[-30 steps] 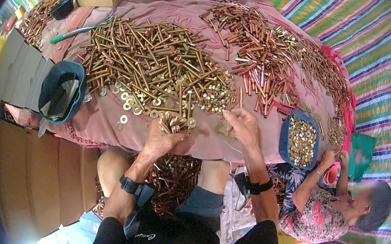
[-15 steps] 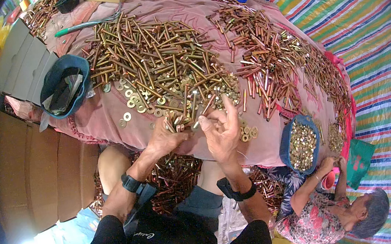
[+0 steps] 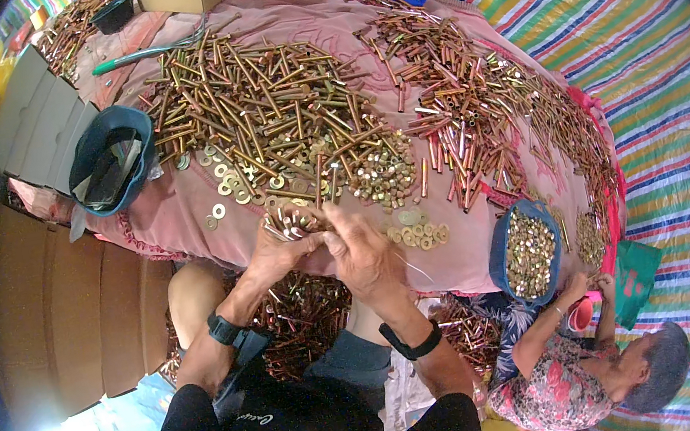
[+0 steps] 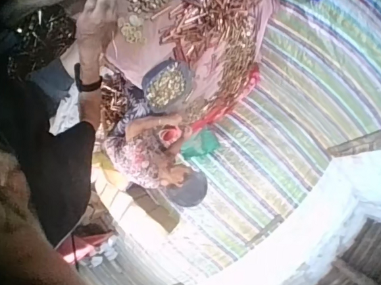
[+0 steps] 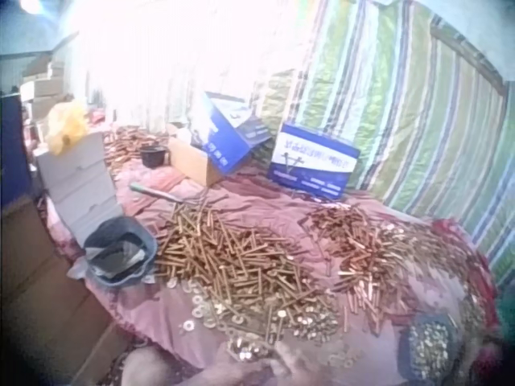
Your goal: Assembling metal bolts by sliding washers and nuts onto them manually.
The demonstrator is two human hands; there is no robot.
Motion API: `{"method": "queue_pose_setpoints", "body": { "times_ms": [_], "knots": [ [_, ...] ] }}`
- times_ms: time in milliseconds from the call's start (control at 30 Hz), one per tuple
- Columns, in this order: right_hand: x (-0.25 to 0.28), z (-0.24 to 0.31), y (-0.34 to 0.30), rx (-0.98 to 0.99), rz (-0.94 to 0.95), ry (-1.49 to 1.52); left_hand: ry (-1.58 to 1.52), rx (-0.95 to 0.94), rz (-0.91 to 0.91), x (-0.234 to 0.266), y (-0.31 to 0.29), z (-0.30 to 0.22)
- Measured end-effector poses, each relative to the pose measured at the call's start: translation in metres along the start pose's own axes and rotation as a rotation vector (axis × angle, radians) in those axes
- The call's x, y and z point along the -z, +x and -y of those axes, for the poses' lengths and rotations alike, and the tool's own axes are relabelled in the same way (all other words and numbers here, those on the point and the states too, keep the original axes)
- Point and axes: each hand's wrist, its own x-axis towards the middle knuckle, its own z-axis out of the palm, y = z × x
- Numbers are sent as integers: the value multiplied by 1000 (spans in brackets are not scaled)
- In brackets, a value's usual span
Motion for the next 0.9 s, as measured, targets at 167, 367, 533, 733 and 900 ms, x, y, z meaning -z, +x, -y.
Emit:
{"method": "queue_pose_setpoints", "body": {
  "times_ms": [167,367,533,733,900],
  "knots": [
    [7,7,3,-74,98,57,49,63,-2,0,-4,0],
    [-7,-30,17,-375,-6,219,67,66,24,1,-7,-1],
    [-12,-36,33,-275,219,-44,-44,23,51,-1,-4,4],
    [4,-33,47,-196,367,-147,-66,74,-48,-2,-6,4],
    [-2,-35,40,-150,339,-215,30,87,-17,-2,-5,0]
  ]
}}
